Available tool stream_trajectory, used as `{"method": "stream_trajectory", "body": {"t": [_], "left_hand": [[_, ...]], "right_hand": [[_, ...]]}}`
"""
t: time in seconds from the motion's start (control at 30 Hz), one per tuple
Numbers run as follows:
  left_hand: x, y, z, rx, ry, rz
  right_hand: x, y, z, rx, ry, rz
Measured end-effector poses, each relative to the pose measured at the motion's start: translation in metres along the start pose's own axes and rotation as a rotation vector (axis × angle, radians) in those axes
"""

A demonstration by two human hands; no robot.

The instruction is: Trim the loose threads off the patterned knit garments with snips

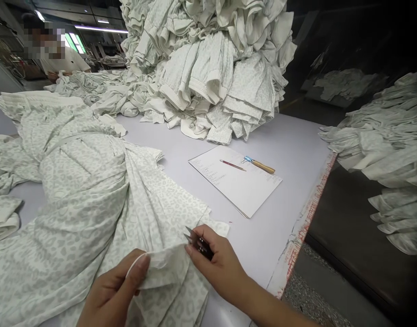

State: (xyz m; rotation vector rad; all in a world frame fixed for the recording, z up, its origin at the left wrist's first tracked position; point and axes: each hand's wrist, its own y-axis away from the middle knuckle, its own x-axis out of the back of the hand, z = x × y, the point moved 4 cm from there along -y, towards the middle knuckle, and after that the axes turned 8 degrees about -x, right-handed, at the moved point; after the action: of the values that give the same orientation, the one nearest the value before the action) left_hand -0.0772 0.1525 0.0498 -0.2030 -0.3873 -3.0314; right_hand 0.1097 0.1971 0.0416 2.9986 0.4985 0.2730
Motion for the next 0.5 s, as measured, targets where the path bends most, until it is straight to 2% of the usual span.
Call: {"method": "stream_trajectory", "body": {"t": [0.03,0.1,0.2,0.33,0.5], "left_hand": [[0.002,-0.001,-0.006,0.09,0.088,-0.005],[0.005,-0.002,-0.015,0.167,0.198,0.04],[0.003,-0.001,-0.015,0.114,0.148,0.047],[-0.004,0.0,-0.004,-0.025,-0.033,-0.06],[-0.004,-0.003,-0.004,0.068,0.012,-0.055]], "right_hand": [[0.0,0.002,-0.001,0.005,0.041,-0.03],[-0.001,0.008,-0.005,0.058,0.139,-0.099],[-0.006,0.015,-0.012,0.178,0.284,-0.151],[-0.01,0.013,-0.017,0.254,0.439,-0.12],[-0.013,0.012,-0.015,0.293,0.54,-0.098]]}}
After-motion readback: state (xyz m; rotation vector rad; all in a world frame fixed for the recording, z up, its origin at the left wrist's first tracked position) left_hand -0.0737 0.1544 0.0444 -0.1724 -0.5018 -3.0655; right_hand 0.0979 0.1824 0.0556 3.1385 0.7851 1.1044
